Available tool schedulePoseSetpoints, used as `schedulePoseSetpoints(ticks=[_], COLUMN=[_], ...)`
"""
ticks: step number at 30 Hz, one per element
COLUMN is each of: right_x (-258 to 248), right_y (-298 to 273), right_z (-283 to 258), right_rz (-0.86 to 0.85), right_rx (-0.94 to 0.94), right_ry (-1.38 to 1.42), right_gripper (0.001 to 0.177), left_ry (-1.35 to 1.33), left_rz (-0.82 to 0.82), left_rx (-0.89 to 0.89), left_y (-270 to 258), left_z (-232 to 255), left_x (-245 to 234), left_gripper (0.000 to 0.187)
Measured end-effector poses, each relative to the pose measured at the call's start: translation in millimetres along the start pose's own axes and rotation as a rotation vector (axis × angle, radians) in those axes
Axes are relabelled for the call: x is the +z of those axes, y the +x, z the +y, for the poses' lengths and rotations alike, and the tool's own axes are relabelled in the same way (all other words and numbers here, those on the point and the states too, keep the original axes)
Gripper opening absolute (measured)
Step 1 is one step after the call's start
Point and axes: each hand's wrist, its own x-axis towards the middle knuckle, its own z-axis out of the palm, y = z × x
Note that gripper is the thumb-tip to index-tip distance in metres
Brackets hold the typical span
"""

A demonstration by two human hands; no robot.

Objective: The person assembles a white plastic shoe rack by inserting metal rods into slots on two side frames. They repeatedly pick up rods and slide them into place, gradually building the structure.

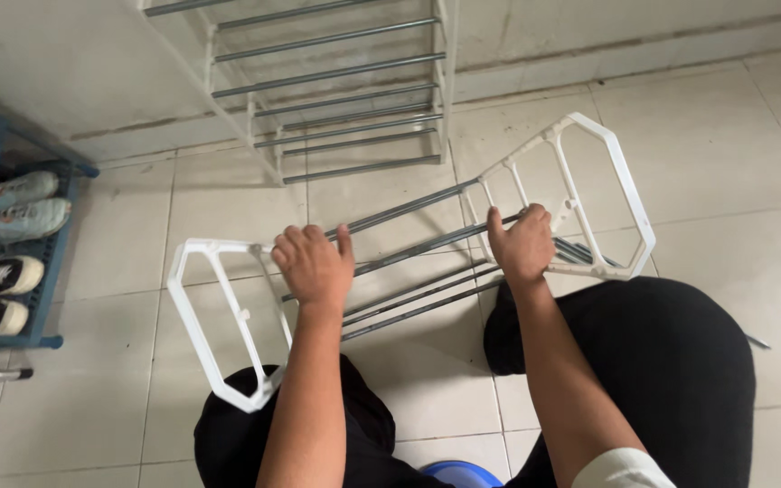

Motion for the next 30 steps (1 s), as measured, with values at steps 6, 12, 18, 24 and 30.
schedulePoseSetpoints(ticks=[6, 12, 18, 24, 30], right_x=[9.8, 4.5, -7.7, -11.0, -14.7], right_y=[2.9, 13.9, 19.2, 13.0, 4.0], right_z=[-6.0, -5.8, -10.9, -10.4, -7.9], right_rz=[-0.078, -0.192, -0.295, -0.246, -0.254], right_rx=[0.101, 0.171, 0.224, 0.202, 0.205], right_ry=[0.025, 0.099, 0.088, 0.059, 0.076], right_gripper=[0.062, 0.056, 0.053, 0.044, 0.039], left_ry=[0.091, -0.353, -0.505, -0.394, -0.334], left_rz=[-0.213, -0.240, -0.360, -0.432, -0.431], left_rx=[-0.230, -0.585, -0.604, -0.551, -0.527], left_y=[-13.5, -21.7, -20.9, -23.5, -34.3], left_z=[-38.0, -66.2, -74.2, -73.9, -76.0], left_x=[2.8, 22.6, 36.5, 32.6, 30.5], left_gripper=[0.056, 0.084, 0.074, 0.069, 0.071])
